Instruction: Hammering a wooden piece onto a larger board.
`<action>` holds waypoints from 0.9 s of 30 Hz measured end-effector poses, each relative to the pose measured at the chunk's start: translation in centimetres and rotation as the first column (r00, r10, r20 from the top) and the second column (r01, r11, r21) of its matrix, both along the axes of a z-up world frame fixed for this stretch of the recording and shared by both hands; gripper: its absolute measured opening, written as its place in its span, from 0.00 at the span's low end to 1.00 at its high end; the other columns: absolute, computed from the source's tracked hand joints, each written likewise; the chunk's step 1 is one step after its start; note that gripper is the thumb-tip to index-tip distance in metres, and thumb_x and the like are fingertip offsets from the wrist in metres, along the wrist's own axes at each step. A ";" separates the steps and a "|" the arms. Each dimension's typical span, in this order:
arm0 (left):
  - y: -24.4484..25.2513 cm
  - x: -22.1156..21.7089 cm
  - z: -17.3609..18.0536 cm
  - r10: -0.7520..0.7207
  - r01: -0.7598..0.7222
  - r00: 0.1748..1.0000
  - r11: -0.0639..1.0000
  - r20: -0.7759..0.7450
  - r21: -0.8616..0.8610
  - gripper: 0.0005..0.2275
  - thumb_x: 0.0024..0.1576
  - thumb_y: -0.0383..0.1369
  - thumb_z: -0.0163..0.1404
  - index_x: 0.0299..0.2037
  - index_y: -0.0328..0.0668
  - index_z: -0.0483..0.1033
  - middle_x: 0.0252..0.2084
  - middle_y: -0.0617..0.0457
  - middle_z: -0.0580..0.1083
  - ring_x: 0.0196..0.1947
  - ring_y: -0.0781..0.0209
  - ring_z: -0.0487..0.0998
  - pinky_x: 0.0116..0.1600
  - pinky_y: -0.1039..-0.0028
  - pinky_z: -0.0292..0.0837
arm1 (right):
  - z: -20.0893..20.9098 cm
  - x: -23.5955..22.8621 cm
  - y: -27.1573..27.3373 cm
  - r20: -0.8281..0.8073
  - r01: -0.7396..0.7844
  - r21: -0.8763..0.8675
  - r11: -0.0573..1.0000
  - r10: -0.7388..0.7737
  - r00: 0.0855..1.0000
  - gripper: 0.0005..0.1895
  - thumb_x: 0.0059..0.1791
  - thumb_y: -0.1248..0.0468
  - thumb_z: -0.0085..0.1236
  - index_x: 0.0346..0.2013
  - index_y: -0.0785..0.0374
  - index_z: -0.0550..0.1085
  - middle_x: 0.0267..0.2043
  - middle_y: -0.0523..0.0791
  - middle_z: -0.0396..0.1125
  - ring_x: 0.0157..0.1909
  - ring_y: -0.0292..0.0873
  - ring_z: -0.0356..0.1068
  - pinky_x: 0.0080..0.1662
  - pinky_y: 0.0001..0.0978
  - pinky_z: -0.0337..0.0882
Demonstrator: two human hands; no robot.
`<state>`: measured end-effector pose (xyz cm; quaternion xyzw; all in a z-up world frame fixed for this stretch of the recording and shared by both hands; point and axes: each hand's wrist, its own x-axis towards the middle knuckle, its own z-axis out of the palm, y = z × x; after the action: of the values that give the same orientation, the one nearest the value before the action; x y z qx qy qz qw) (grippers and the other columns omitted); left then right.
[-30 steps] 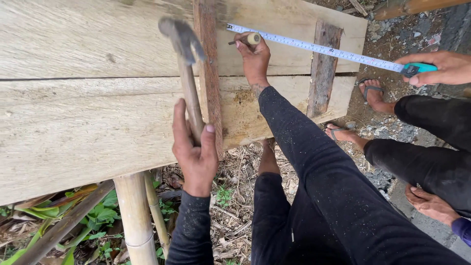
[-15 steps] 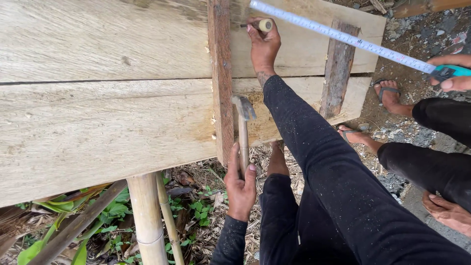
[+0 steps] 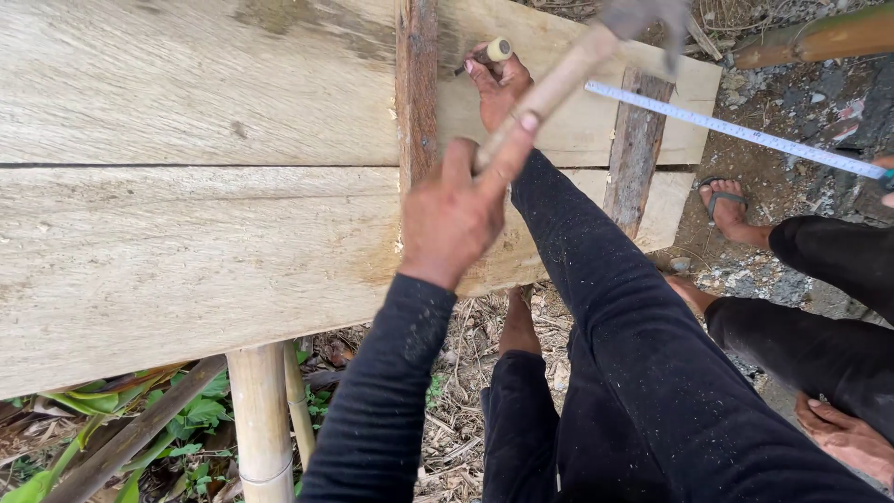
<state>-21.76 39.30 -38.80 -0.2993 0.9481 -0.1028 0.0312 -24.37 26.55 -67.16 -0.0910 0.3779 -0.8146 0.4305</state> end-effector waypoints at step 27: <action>-4.2 -0.7 2.8 0.418 -0.419 0.908 0.902 0.036 0.106 0.25 0.63 0.33 0.55 0.71 0.52 0.64 0.36 0.39 0.79 0.30 0.45 0.81 0.35 0.58 0.77 | -0.1 -1.1 2.8 -0.044 -0.284 0.053 0.957 0.286 0.957 0.20 0.50 0.74 0.61 0.56 0.70 0.71 0.50 0.48 0.74 0.47 0.37 0.76 0.52 0.28 0.78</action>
<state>-22.50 35.14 -36.01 -0.4929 0.8658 -0.0425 0.0749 -25.49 29.34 -67.26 -0.1551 0.3905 -0.7326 0.5356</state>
